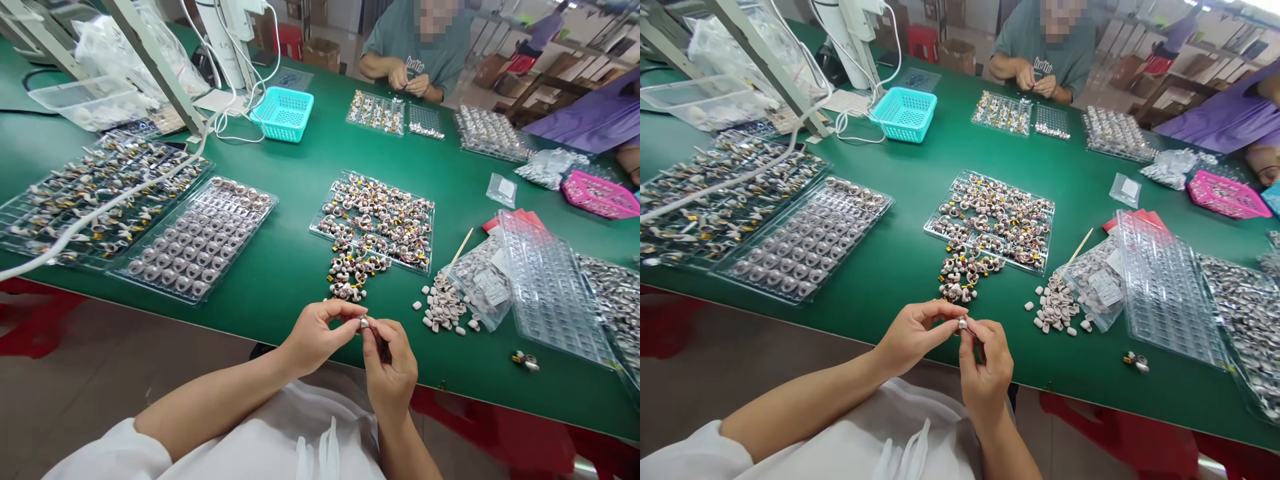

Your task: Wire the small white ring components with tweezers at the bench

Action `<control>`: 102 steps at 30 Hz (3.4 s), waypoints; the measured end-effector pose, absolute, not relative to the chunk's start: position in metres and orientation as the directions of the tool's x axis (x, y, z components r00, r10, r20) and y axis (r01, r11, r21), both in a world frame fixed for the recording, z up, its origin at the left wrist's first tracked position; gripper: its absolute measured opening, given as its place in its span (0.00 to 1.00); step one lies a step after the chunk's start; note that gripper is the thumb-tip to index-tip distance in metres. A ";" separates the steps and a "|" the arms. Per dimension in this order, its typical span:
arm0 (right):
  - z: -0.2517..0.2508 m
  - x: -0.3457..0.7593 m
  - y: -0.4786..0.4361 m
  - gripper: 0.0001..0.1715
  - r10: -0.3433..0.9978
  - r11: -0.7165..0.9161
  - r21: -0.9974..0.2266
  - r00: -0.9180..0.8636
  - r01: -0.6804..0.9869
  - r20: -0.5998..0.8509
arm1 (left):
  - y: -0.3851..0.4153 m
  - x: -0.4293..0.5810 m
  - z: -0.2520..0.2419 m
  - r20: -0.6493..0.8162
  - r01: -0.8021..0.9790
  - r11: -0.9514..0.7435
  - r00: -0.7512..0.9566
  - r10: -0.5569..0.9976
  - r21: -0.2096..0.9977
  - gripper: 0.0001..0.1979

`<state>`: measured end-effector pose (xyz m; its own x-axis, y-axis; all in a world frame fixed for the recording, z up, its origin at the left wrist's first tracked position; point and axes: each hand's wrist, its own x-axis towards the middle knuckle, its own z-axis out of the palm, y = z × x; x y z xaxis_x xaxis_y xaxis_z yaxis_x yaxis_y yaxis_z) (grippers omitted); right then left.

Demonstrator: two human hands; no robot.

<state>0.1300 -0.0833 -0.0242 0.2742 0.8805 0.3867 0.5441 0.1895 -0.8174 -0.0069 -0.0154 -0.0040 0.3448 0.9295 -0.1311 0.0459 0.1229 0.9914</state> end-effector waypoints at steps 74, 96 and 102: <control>-0.021 0.155 -0.081 0.15 0.961 0.261 -0.954 0.050 0.148 0.271 | -0.009 -0.016 0.014 -0.245 -0.052 0.305 0.478 0.844 0.951 0.06; -0.025 0.155 -0.076 0.17 0.892 0.411 -0.824 0.013 0.390 0.451 | -0.014 -0.011 0.001 -0.208 -0.127 0.269 0.362 0.909 0.955 0.05; -0.023 0.159 -0.074 0.19 0.863 0.479 -0.741 -0.097 0.471 0.496 | -0.011 -0.014 0.002 -0.272 -0.078 0.332 0.414 0.868 0.940 0.05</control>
